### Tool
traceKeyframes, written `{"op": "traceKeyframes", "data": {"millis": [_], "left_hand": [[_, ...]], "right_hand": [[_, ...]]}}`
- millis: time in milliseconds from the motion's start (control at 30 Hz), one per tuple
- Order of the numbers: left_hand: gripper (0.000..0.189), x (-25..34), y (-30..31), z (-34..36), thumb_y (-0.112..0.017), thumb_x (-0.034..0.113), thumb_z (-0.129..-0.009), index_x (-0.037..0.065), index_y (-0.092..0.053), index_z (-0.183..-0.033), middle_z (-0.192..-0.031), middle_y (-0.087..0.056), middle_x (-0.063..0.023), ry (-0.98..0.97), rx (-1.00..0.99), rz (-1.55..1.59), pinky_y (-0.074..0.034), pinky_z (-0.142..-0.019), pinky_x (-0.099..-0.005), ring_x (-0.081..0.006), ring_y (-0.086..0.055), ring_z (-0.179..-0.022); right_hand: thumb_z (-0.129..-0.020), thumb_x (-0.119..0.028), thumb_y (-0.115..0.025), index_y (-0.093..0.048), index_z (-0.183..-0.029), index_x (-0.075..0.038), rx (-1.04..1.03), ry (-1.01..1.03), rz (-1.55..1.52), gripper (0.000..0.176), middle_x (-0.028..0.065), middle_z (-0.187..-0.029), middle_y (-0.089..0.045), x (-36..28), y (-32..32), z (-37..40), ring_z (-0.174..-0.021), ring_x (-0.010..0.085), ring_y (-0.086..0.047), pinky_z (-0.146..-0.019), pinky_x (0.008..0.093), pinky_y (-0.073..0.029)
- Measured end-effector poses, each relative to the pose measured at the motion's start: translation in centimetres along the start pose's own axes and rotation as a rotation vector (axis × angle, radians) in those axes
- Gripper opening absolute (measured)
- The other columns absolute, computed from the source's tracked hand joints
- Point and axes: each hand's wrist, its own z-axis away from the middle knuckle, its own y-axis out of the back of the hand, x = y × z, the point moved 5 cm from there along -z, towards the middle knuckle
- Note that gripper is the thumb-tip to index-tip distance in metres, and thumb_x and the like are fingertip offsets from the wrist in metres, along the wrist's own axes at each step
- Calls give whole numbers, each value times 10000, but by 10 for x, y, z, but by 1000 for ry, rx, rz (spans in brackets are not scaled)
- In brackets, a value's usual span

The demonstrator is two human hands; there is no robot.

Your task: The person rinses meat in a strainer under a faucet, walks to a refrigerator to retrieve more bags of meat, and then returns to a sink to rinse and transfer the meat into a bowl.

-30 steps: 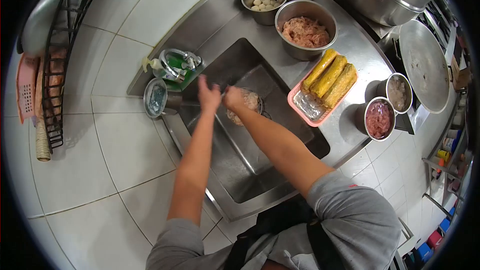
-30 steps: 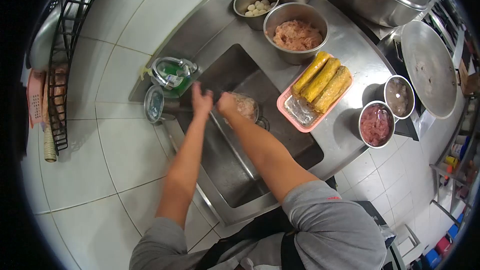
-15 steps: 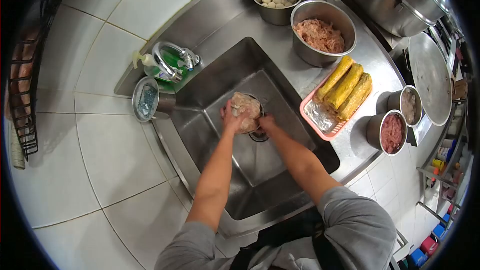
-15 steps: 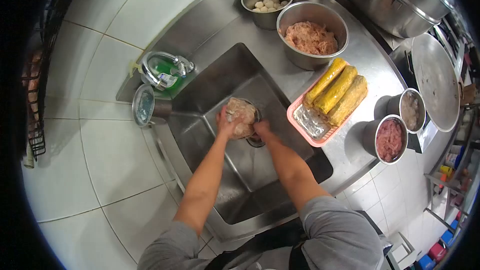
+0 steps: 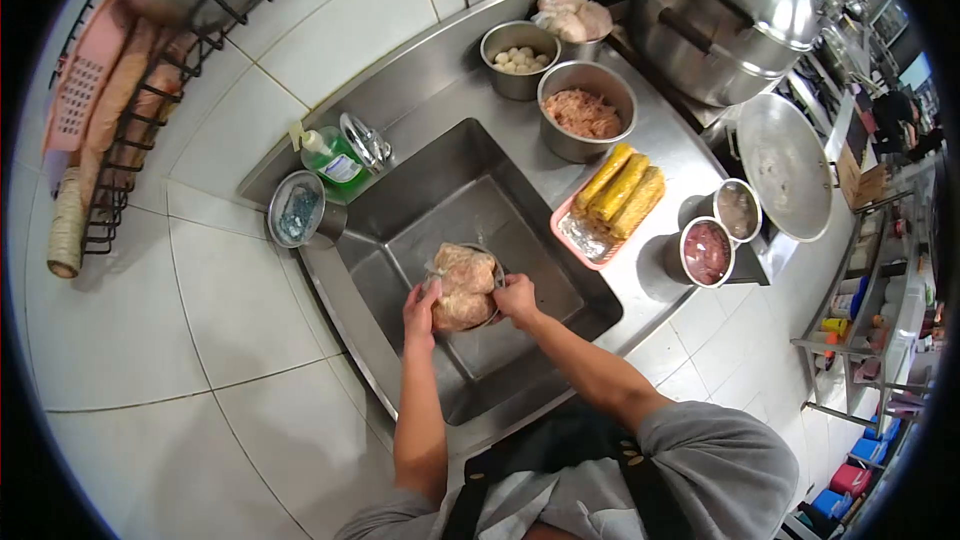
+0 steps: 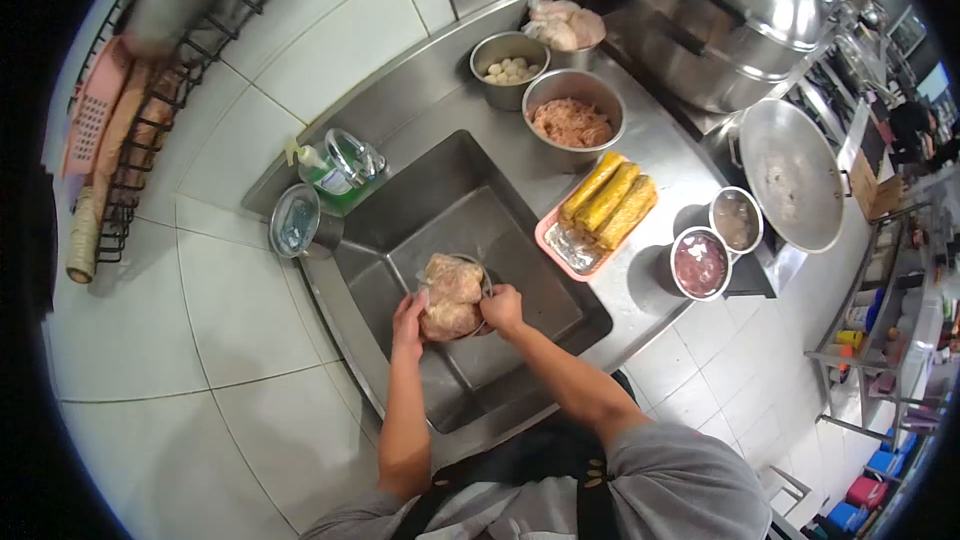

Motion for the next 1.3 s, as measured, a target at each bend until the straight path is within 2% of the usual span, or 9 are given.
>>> {"op": "traceKeyframes", "data": {"millis": [133,200,233,333,433,600,733,967,1300], "left_hand": [[552,40,10,76,-692,455,-735,87,-550,-1122,-1018,-558,-27,101,47,-104,-427,-722,-292,-156,-512,-950],[533,68,17,73,-700,501,-702,91,-585,-1022,-915,-560,-6,-24,124,-247,-389,-655,-253,-129,-502,-853],[420,84,16,56,-674,458,-741,146,-587,-1010,-861,-531,34,-104,21,-361,-372,-622,-315,-109,-472,-793],[275,143,-53,34,-674,328,-781,118,-589,-936,-784,-527,47,-313,-271,-473,-377,-589,-220,-60,-477,-716],[378,173,-168,9,-655,377,-798,47,-561,-955,-826,-564,-42,-204,-547,-625,-479,-592,-262,-142,-590,-713],[730,157,-299,-40,-658,475,-764,-78,-425,-1179,-1046,-529,-237,-3,-468,-642,-532,-520,-367,-304,-623,-710],[529,131,-342,-75,-658,237,-780,-88,-457,-1146,-1070,-527,-246,-66,-472,-419,-564,-552,-426,-349,-624,-755],[267,169,-268,-58,-566,18,-796,-130,-519,-1014,-900,-610,-210,22,-507,-258,-573,-507,-473,-348,-641,-706],[226,136,-22,-16,-543,-16,-782,-45,-554,-1007,-936,-624,-162,-49,-14,-75,-576,-598,-466,-305,-649,-773]], "right_hand": [[-704,12,-524,-635,-748,62,-24,58,37,130,129,-654,-618,-10,21,62,-516,237,-631,-400,377,-537],[-710,5,-544,-633,-737,58,-66,38,62,107,122,-646,-614,-21,35,86,-498,228,-620,-392,360,-533],[-712,1,-561,-628,-732,58,-92,35,25,90,115,-635,-611,-19,40,92,-485,215,-610,-393,346,-532],[-715,7,-558,-623,-733,60,-120,49,-1,86,112,-621,-605,-22,53,117,-485,208,-610,-394,341,-531],[-712,13,-559,-624,-740,56,-127,57,-33,83,107,-611,-602,-48,83,131,-479,201,-605,-397,335,-532],[-713,-5,-598,-613,-674,14,-17,92,62,46,43,-590,-583,-76,101,154,-463,143,-555,-426,296,-481],[-725,-13,-611,-607,-682,19,-55,80,-1,54,55,-600,-590,-57,100,144,-464,153,-563,-398,304,-491],[-741,9,-587,-608,-691,25,-55,160,118,56,55,-578,-587,-62,104,131,-459,149,-565,-385,289,-481],[-710,13,-580,-611,-724,49,-165,75,15,49,108,-635,-603,-130,102,111,-486,211,-605,-412,329,-533]]}}
